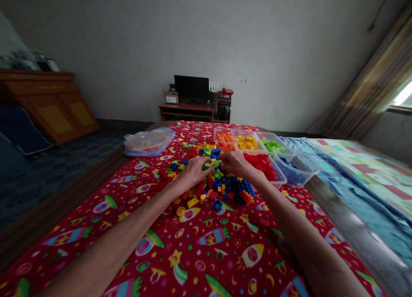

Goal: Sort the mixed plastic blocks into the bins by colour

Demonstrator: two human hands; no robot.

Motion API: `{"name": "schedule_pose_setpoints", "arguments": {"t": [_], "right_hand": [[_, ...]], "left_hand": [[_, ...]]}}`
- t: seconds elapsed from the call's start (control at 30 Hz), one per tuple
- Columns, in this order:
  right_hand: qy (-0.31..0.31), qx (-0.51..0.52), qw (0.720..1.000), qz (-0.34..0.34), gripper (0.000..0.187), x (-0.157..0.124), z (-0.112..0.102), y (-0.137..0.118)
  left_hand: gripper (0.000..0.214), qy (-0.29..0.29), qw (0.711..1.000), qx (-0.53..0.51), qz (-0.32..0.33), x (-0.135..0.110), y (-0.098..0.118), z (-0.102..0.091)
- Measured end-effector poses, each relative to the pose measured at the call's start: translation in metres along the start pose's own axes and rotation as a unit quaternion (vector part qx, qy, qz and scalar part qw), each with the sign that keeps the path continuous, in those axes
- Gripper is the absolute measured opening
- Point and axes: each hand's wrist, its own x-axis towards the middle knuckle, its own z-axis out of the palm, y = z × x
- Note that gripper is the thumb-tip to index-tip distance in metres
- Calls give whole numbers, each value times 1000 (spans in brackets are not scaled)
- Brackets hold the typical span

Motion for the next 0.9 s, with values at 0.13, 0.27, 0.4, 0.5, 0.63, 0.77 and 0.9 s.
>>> {"name": "schedule_pose_setpoints", "arguments": {"t": [0.13, 0.27, 0.4, 0.5, 0.63, 0.77, 0.9], "right_hand": [[36, 5, 999, 37, 26, 0, -3, 2], [32, -8, 999, 12, 27, -1, -1, -4], [-45, -61, 997, -21, 28, -4, 0, -8], [-88, -119, 989, 15, 23, -7, 0, -5], [-77, -108, 991, 26, 32, -7, -1, 2], [-16, -39, 999, -14, 48, -5, 0, -3], [-5, -36, 999, -39, 32, -4, 0, -14]], "left_hand": [[29, -12, 999, -32, -23, 1, 0, -8], [34, -22, 997, -69, -35, 1, 0, -12], [27, -3, 997, -68, -23, 2, 2, -12], [23, 9, 999, -41, -34, 3, 4, -14], [21, 15, 995, -96, -35, 5, 6, -20], [41, 16, 976, -205, -68, 7, 6, -21], [60, 7, 959, -264, -106, 7, 7, -22]]}}
